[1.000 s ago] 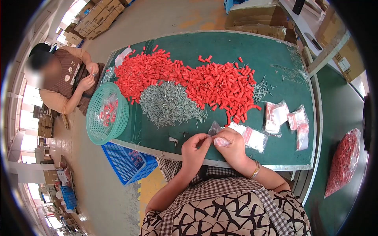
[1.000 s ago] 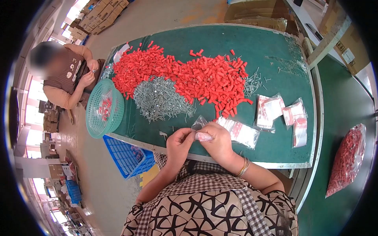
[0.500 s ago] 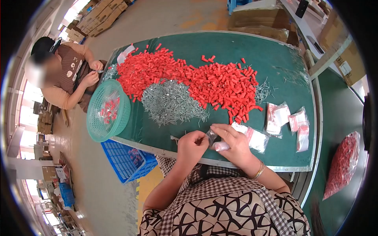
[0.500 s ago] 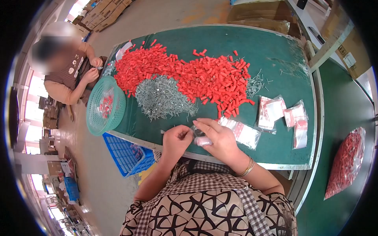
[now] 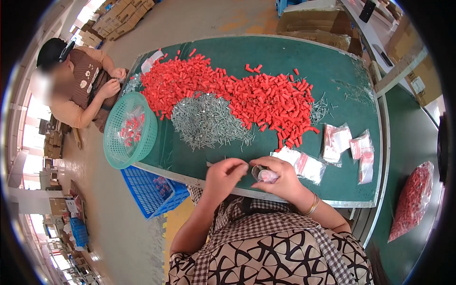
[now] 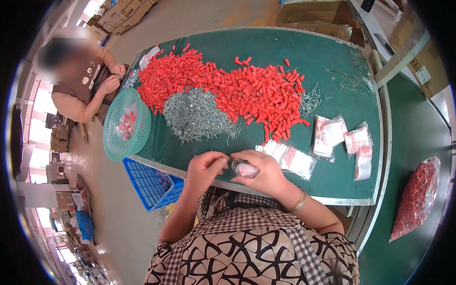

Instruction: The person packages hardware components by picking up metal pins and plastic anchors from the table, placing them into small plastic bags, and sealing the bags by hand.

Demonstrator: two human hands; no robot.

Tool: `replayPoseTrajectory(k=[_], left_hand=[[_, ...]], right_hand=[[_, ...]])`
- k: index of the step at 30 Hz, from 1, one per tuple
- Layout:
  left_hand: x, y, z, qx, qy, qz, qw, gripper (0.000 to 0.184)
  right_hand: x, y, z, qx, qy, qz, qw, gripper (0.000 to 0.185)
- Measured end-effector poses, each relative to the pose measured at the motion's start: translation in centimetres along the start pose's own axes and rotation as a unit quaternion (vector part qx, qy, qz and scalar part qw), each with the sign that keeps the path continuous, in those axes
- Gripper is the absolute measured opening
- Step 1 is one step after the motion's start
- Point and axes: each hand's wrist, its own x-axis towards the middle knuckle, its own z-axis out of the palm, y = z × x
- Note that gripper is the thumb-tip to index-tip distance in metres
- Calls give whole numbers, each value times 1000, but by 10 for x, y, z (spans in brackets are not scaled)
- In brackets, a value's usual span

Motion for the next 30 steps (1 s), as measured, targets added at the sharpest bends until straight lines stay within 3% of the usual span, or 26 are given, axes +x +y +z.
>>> replayPoseTrajectory(k=[2, 3, 6, 10, 19, 23, 26, 30], left_hand=[[0, -12, -15, 30, 82, 5, 996, 14], [-1, -20, -22, 101, 135, 61, 984, 14], [-9, -36, -41, 246, 185, 51, 950, 16], [-16, -40, -34, 354, 159, -9, 922, 24], [-3, -45, -35, 487, 89, 87, 864, 8], [9, -45, -43, 422, 85, 193, 882, 5], [22, -27, -41, 411, 44, 317, 853, 3], [38, -31, -51, 471, -64, 406, 780, 6]], right_hand=[[0, 1, -1, 58, 1, 19, 998, 57], [0, 1, -2, 88, 1, 28, 996, 57], [1, 2, 0, 136, 8, 64, 989, 57], [0, 0, 2, 131, -6, 60, 990, 58], [-3, 0, -1, 130, 14, 64, 989, 58], [-3, -1, -3, 138, 12, 68, 988, 58], [-4, 0, -2, 140, 6, 70, 988, 59], [-4, -1, -3, 151, 7, 75, 986, 58]])
